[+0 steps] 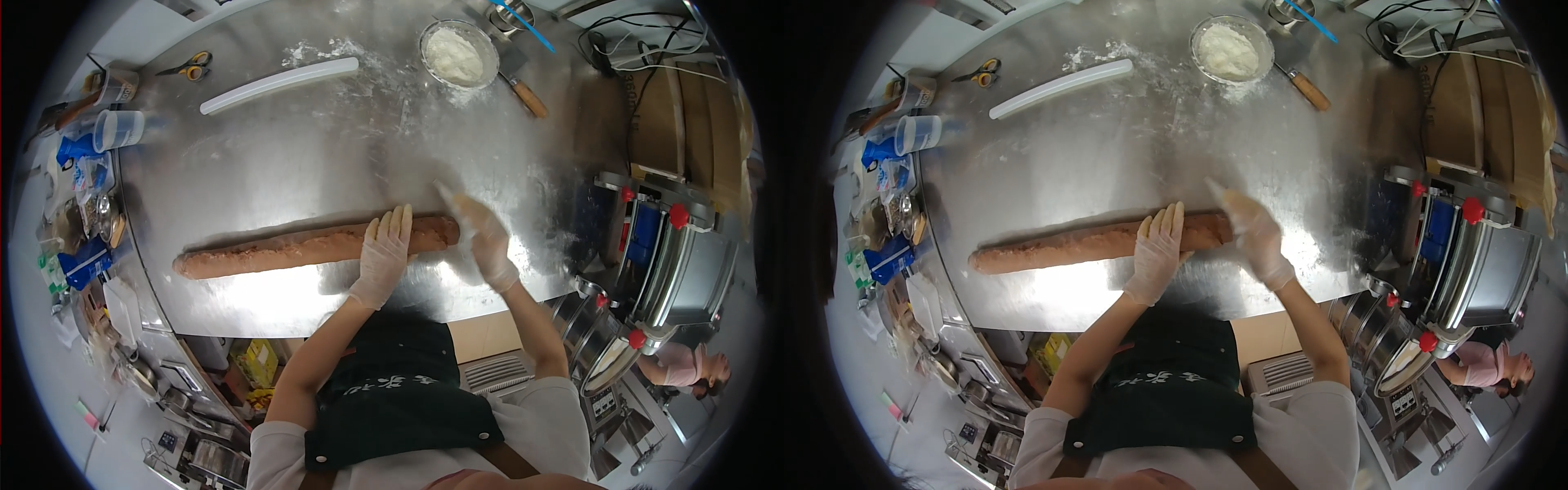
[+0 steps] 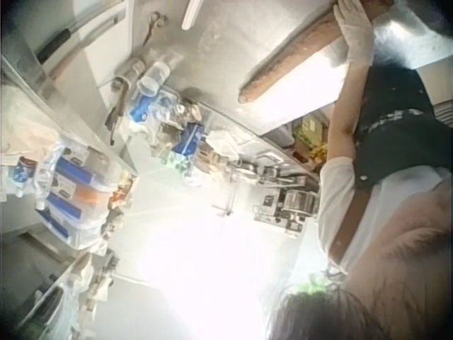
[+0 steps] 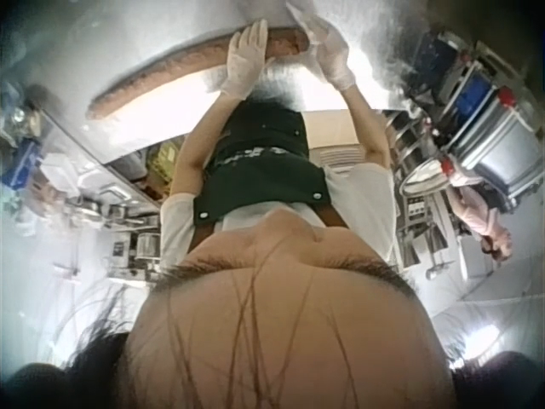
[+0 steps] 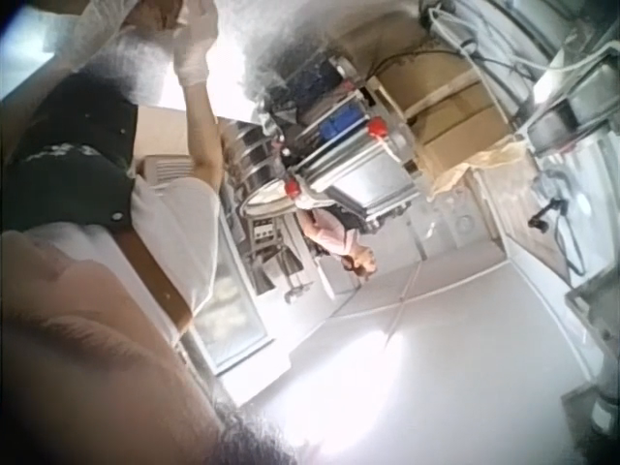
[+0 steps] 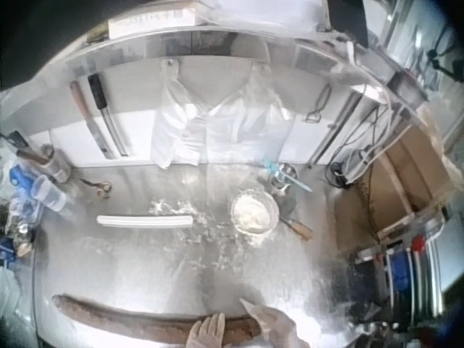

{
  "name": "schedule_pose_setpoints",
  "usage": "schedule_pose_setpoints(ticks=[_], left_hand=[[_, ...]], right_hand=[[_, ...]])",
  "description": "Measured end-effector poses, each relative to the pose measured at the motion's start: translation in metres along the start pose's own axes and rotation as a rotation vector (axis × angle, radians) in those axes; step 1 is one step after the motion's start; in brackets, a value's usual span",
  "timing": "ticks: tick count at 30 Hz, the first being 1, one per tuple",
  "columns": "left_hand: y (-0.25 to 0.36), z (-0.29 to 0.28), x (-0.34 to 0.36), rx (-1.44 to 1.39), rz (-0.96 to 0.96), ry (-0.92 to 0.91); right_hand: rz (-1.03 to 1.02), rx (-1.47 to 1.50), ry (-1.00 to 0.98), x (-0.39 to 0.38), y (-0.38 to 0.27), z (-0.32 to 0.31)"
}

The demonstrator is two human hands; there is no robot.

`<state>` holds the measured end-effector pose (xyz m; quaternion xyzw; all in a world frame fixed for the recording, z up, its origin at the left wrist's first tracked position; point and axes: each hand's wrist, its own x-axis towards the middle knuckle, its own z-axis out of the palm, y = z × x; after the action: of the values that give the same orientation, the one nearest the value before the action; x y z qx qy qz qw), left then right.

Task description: The person rolls a long piece of dough on a metal table, applying pressure with both hands to lengthen it. They then pinch a seam along the length of the dough, sprinkle flour on the surface, and continue rolling the dough into a thin cylinder.

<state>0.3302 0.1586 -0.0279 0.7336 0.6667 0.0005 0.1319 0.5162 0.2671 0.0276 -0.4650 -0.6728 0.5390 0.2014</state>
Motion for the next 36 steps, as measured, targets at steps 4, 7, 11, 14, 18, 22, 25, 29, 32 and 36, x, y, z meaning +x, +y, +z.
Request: schedule_pose_setpoints(ticks=[4,7,11,14,18,22,25,29,32,36], left_hand=[[0.004,-0.003,0.005,0.052,-0.008,-0.032],[0.002,-0.002,0.005,0.013,-0.012,-0.087],[0.002,0.003,0.004,0.049,-0.013,-0.044],[0.000,0.001,0.003,0.048,-0.021,-0.050],[0.003,-0.002,0.004,-0.022,-0.132,0.039],[-0.002,-0.004,0.008,-0.071,-0.133,-0.070],[-0.007,-0.004,0.005,-0.096,-0.104,-0.064],[-0.007,-0.024,0.002,-0.038,-0.125,-0.084],[-0.015,-0.027,-0.004,-0.025,-0.187,-0.123],[-0.016,-0.022,-0.001,-0.044,-0.168,-0.121]], right_hand=[[-0.534,-0.686,-0.105,-0.028,0.054,0.015],[-0.422,-0.673,0.274,-0.029,0.039,0.015],[-0.408,-0.562,0.180,-0.031,0.043,0.020],[-0.154,-0.252,0.181,-0.018,0.007,0.020],[-0.489,-0.594,-0.148,-0.010,0.016,0.049],[-0.402,-0.343,-0.075,-0.009,0.030,0.048],[-0.164,-0.059,-0.015,-0.004,0.032,0.049],[-0.223,-0.177,0.054,0.013,0.022,0.024],[0.218,0.130,0.202,0.023,-0.010,0.008],[-0.190,-0.179,-0.260,0.022,0.036,0.017]])
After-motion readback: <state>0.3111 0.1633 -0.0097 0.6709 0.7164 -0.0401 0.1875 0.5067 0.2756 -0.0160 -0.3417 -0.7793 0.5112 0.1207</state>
